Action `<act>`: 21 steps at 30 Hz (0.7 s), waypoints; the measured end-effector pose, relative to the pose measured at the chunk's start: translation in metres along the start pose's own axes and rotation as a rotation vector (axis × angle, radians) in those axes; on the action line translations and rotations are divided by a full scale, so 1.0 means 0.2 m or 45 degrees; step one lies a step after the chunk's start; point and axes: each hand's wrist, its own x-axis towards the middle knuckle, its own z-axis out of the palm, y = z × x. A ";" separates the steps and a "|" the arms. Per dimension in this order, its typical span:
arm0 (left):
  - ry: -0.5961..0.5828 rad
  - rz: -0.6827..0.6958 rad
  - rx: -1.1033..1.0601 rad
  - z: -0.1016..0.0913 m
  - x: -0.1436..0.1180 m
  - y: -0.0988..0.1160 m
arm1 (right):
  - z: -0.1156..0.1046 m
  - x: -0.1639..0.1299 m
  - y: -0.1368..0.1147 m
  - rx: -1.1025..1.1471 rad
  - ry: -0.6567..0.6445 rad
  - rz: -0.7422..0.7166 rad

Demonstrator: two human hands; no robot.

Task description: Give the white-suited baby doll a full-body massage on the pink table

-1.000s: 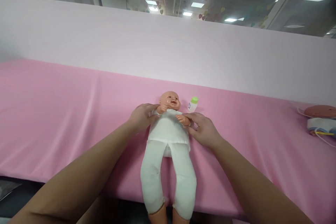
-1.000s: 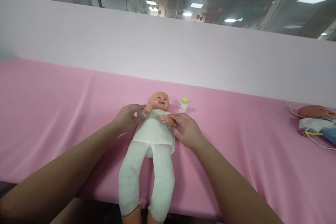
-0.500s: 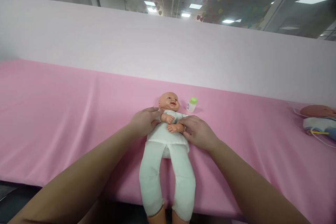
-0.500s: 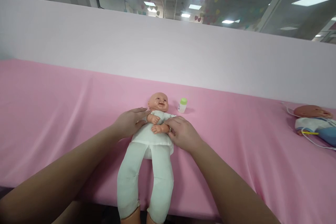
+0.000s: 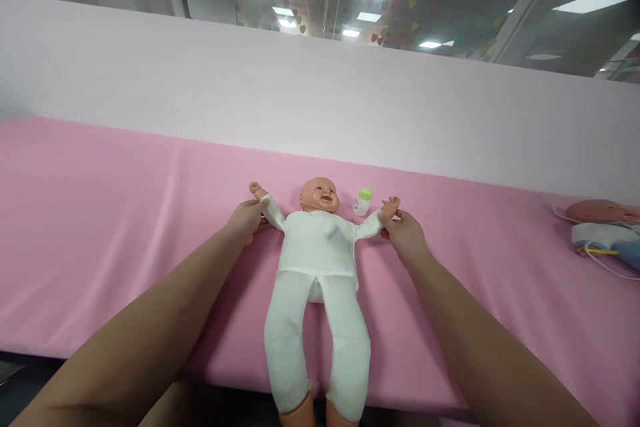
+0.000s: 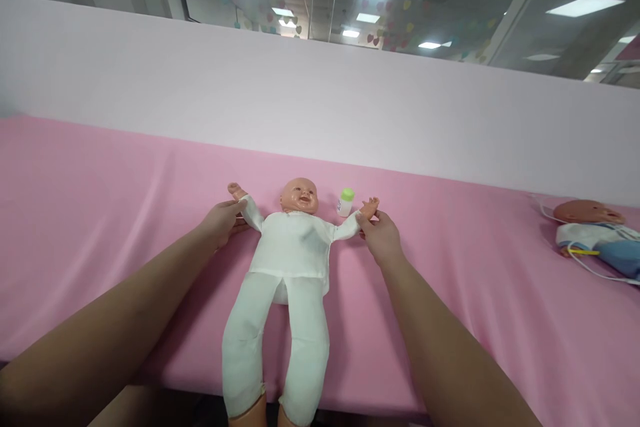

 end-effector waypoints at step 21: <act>-0.218 0.629 0.511 0.07 -0.20 0.03 | 0.11 -0.25 -0.22 -0.287 -0.235 -0.373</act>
